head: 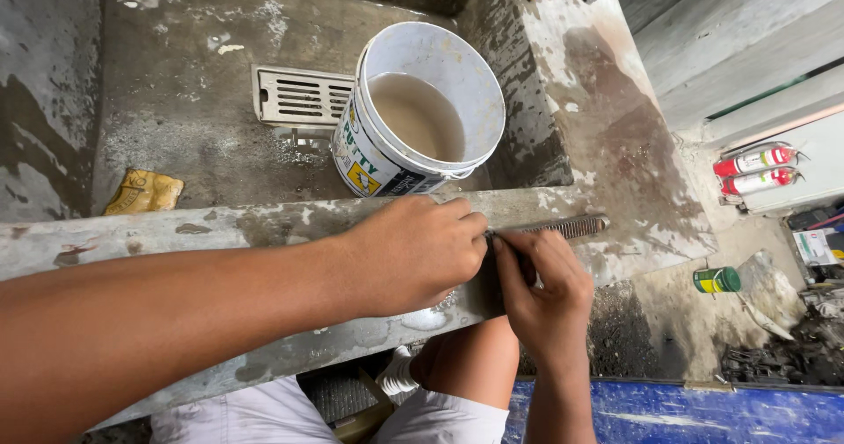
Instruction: The person scrubs a long metal pipe with a small abrasive pad, repeatedly dipping the pad into a bucket of water. The person rotates the pipe to clean different sections and continues scrubbing along its length.
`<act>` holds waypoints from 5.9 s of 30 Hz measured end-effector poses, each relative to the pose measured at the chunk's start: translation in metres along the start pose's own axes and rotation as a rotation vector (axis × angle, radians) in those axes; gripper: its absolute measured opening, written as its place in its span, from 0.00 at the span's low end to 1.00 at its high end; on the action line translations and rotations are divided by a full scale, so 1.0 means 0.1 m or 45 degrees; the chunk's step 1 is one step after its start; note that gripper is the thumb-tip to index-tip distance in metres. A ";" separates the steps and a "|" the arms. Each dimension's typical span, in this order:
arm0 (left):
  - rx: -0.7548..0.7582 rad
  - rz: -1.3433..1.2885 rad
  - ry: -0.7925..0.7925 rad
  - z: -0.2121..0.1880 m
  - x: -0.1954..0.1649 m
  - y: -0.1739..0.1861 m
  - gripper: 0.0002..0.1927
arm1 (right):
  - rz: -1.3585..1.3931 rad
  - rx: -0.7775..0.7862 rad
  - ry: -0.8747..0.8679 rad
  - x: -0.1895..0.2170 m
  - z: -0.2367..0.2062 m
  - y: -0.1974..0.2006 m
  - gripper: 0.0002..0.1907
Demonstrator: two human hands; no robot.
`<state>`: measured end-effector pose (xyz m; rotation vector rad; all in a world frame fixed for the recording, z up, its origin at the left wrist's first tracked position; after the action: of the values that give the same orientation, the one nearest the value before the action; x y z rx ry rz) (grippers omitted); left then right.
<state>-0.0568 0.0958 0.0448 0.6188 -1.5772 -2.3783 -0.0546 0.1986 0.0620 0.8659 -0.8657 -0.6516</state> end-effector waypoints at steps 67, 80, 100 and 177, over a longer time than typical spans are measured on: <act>0.111 0.260 -0.030 0.00 -0.13 -0.03 0.12 | 0.155 -0.006 -0.186 -0.26 -0.36 0.17 0.07; 0.062 0.225 -0.029 -0.01 -0.10 -0.01 0.12 | 0.047 -0.104 -0.115 -0.15 -0.24 0.00 0.06; -0.020 0.353 -0.093 -0.02 -0.24 0.01 0.09 | -0.016 -0.088 -0.213 -0.16 -0.21 -0.02 0.04; -0.013 0.254 -0.058 -0.05 -0.19 0.02 0.08 | 0.042 -0.218 -0.037 -0.03 -0.21 -0.02 0.07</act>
<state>-0.0374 0.0987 0.0493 0.3877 -1.5639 -2.2661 -0.0384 0.2084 0.0516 0.6881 -0.8359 -0.7000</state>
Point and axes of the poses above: each hand's wrist, its own z-axis towards the middle knuckle, its own y-axis out of the back of the hand, x = y × z, the point moved 10 cm from there along z, towards the middle knuckle, and after that the axes turned 13 degrees about x, right-handed, at the moved point
